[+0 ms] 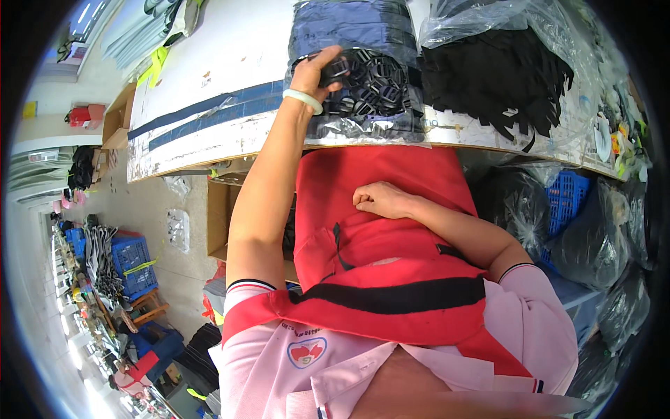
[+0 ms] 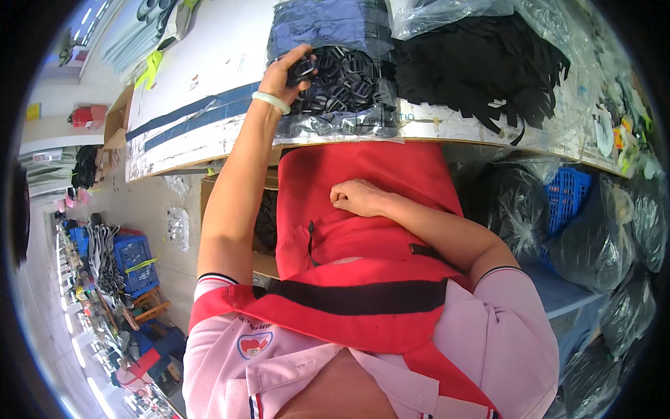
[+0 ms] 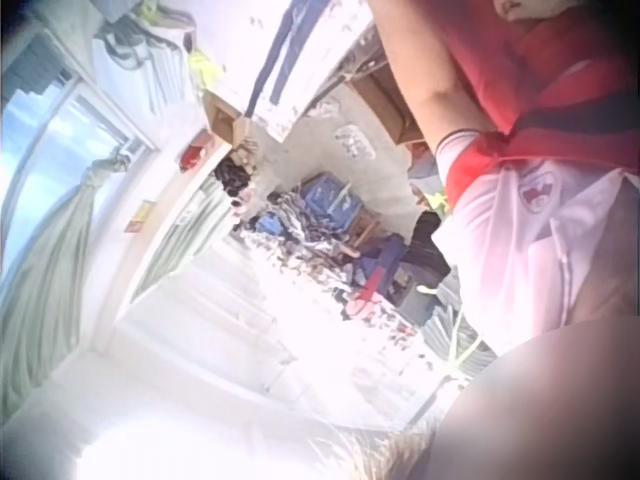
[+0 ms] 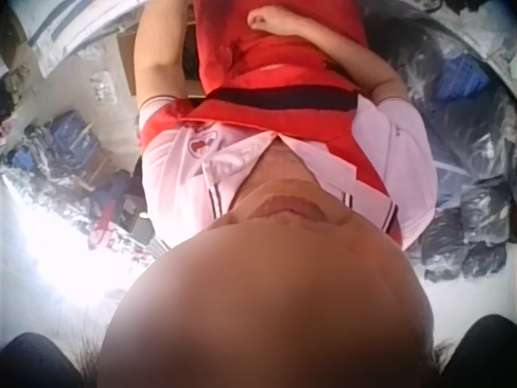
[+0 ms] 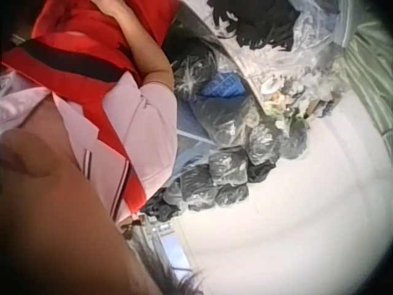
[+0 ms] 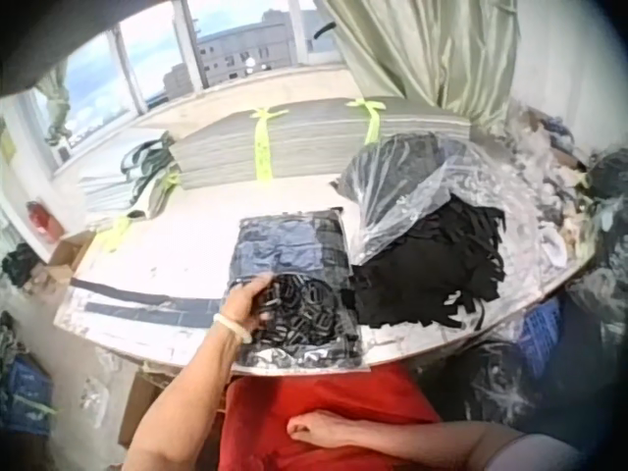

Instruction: The recorder is threading webbing through plastic buckles to assemble strap components.

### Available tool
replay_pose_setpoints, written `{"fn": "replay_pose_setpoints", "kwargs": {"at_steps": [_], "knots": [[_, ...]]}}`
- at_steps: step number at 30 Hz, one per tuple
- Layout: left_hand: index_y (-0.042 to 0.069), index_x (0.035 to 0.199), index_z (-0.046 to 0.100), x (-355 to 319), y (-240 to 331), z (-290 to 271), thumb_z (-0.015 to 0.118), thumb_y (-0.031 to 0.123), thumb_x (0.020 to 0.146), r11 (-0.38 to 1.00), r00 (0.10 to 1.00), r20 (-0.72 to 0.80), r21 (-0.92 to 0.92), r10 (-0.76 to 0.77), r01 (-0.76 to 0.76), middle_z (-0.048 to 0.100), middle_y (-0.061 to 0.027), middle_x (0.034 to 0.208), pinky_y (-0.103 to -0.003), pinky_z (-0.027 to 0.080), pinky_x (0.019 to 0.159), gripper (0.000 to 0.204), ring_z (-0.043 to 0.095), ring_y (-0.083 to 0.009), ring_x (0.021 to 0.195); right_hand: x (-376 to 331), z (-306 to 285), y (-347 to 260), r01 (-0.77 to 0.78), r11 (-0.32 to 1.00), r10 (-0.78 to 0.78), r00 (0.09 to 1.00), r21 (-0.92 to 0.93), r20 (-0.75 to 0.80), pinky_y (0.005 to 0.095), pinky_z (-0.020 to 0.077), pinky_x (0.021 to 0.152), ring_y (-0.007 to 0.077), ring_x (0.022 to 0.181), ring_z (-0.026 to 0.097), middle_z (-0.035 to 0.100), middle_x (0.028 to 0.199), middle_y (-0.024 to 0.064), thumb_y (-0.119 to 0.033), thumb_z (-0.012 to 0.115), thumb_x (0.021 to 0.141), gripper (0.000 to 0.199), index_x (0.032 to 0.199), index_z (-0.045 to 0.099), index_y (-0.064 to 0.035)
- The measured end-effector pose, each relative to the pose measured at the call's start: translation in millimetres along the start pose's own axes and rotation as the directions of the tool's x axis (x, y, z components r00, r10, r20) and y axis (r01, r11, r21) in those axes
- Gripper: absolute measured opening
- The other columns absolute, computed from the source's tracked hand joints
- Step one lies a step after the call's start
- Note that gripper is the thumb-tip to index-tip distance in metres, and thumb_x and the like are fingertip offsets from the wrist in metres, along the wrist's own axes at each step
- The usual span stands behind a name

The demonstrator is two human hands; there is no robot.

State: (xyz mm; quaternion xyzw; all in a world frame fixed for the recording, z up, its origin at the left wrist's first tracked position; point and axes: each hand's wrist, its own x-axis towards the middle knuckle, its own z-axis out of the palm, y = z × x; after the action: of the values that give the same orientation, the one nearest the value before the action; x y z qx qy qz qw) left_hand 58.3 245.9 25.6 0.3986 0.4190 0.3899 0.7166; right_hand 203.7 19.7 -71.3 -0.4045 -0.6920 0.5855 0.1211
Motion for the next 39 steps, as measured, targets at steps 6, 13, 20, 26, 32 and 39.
{"fn": "replay_pose_setpoints", "kwargs": {"at_steps": [6, 13, 20, 26, 32, 39], "knots": [[0.004, 0.104, 0.062, 6, -15, -3, 0.054, 0.031, 0.096, 0.923, 0.986, -0.071, -0.367, -0.148, 0.112, 0.065, -0.0144, 0.087, -0.028, 0.053, 0.047, 0.029, 0.065, -0.0278, 0.072, 3, 4, -3, -0.011, 1.000, 0.011, 1.000, -0.007, 0.011, 0.0355, 0.0500, 0.074, 0.0240, 0.083, 0.066, 0.069, 0.089, 0.0112, -0.013, 0.061, 0.084, 0.014, 0.094, 0.064, -0.0039], [0.002, 0.103, 0.059, -8, -15, 3, 0.059, 0.018, 0.093, 0.794, 0.986, 0.038, -0.589, -0.160, 0.151, 0.062, -0.0124, 0.094, -0.020, 0.047, 0.047, 0.019, 0.064, -0.0274, 0.078, 0, 0, -6, -0.011, 0.999, 0.012, 0.999, 0.033, -0.032, 0.0339, 0.0505, 0.075, 0.0228, 0.082, 0.066, 0.069, 0.088, 0.0116, -0.013, 0.060, 0.085, 0.015, 0.095, 0.064, -0.0021], [0.004, 0.101, 0.057, -35, -19, -4, 0.063, 0.019, 0.091, 0.731, 0.978, 0.159, -0.651, -0.133, 0.205, 0.060, -0.0110, 0.092, -0.019, 0.042, 0.039, 0.018, 0.059, -0.0231, 0.071, -15, -29, -53, 0.205, 0.927, -0.076, 0.923, 0.315, -0.377, 0.0256, 0.0488, 0.069, 0.0117, 0.076, 0.061, 0.065, 0.083, 0.0051, -0.005, 0.060, 0.087, 0.015, 0.102, 0.063, -0.0023], [0.007, 0.121, 0.054, -114, -37, 30, 0.057, 0.016, 0.094, 0.792, 0.966, 0.240, -0.570, -0.092, 0.217, 0.061, -0.0092, 0.091, -0.019, 0.039, 0.038, 0.028, 0.058, -0.0174, 0.065, -16, -92, -106, 0.424, 0.894, -0.403, 0.617, -0.146, -0.676, 0.0254, 0.0504, 0.066, 0.0134, 0.074, 0.062, 0.059, 0.096, 0.0063, -0.001, 0.061, 0.087, 0.021, 0.107, 0.063, -0.0044], [0.004, 0.126, 0.052, -140, -68, 21, 0.047, 0.020, 0.099, 0.701, 0.940, 0.312, -0.640, -0.136, 0.314, 0.062, -0.0120, 0.097, -0.022, 0.044, 0.040, 0.032, 0.061, -0.0215, 0.068, -22, -78, -100, 0.382, 0.900, -0.432, 0.722, -0.209, -0.540, 0.0245, 0.0503, 0.066, 0.0124, 0.072, 0.061, 0.059, 0.093, 0.0063, -0.002, 0.061, 0.088, 0.011, 0.099, 0.060, -0.0014], [0.002, 0.115, 0.059, -160, -86, 10, 0.062, 0.015, 0.092, 0.736, 0.952, 0.286, -0.621, -0.107, 0.269, 0.062, -0.0072, 0.091, -0.022, 0.045, 0.044, 0.026, 0.064, -0.0189, 0.074, -30, -73, -83, 0.169, 0.526, 0.049, 0.972, 0.833, -0.228, 0.0204, 0.0468, 0.064, 0.0065, 0.073, 0.056, 0.061, 0.095, -0.0003, -0.015, 0.055, 0.096, 0.021, 0.114, 0.055, -0.0052]]}}
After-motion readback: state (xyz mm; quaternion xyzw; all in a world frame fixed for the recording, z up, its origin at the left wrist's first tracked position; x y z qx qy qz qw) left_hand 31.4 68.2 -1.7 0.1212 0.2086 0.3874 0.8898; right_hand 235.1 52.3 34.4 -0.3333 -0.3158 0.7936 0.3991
